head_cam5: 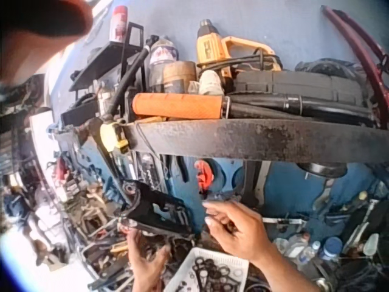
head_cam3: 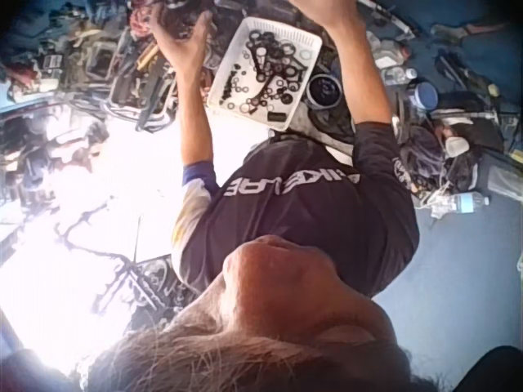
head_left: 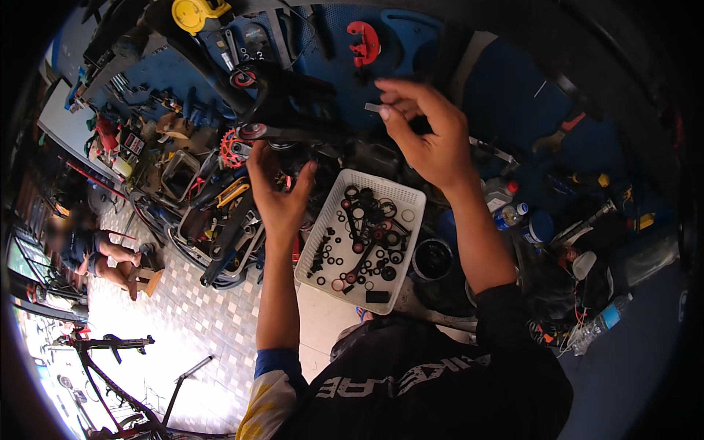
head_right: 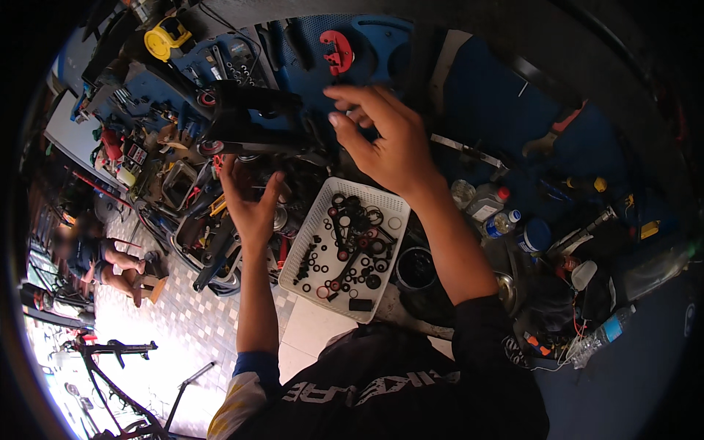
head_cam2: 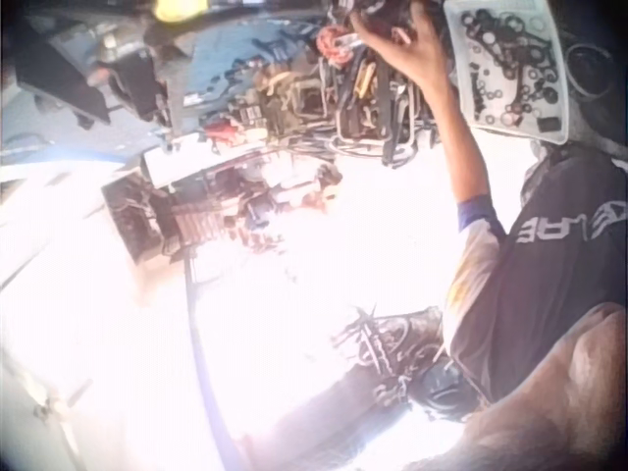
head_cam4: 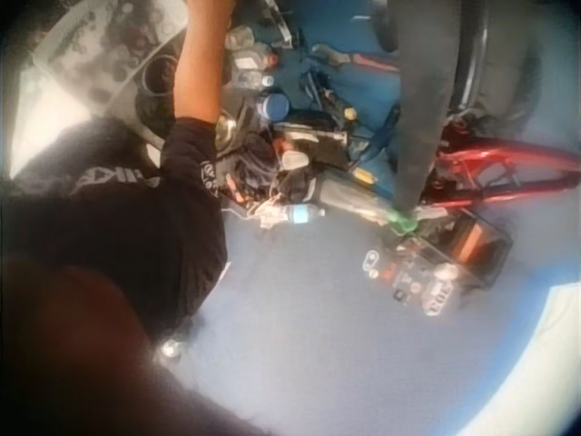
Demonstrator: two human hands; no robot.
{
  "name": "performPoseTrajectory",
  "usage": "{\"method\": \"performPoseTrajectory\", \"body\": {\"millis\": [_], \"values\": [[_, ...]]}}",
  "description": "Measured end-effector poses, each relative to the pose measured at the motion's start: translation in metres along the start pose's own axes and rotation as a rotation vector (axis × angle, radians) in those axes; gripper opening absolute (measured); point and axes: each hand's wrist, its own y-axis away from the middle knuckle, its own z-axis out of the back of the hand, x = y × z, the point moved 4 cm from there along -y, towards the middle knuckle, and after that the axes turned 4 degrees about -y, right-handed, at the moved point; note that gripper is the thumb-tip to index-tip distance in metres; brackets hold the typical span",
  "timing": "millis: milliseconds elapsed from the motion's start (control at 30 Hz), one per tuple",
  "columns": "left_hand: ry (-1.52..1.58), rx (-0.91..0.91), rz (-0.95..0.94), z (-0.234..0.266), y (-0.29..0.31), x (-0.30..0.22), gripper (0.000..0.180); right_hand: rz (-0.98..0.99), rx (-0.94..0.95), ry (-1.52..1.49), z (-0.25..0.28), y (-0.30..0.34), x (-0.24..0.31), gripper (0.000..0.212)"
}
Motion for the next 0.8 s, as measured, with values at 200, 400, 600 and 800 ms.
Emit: {"method": "performPoseTrajectory", "body": {"millis": [200,400,600,800], "values": [[-0.106,-0.129,0.208,0.049,0.064,0.023,0.050,-0.458,0.198,-0.066,-0.014,0.087,-0.070,0.027],[-0.293,0.037,0.428,0.087,0.165,0.041,0.022,-0.661,0.705,0.307,-0.069,0.178,-0.142,0.027],[-0.089,0.144,0.511,0.061,0.189,0.010,0.031,-0.545,0.826,0.568,-0.114,0.223,-0.178,0.018],[-0.162,0.314,0.377,0.030,0.182,0.003,0.014,-0.552,0.785,0.519,-0.109,0.224,-0.171,0.014]]}}
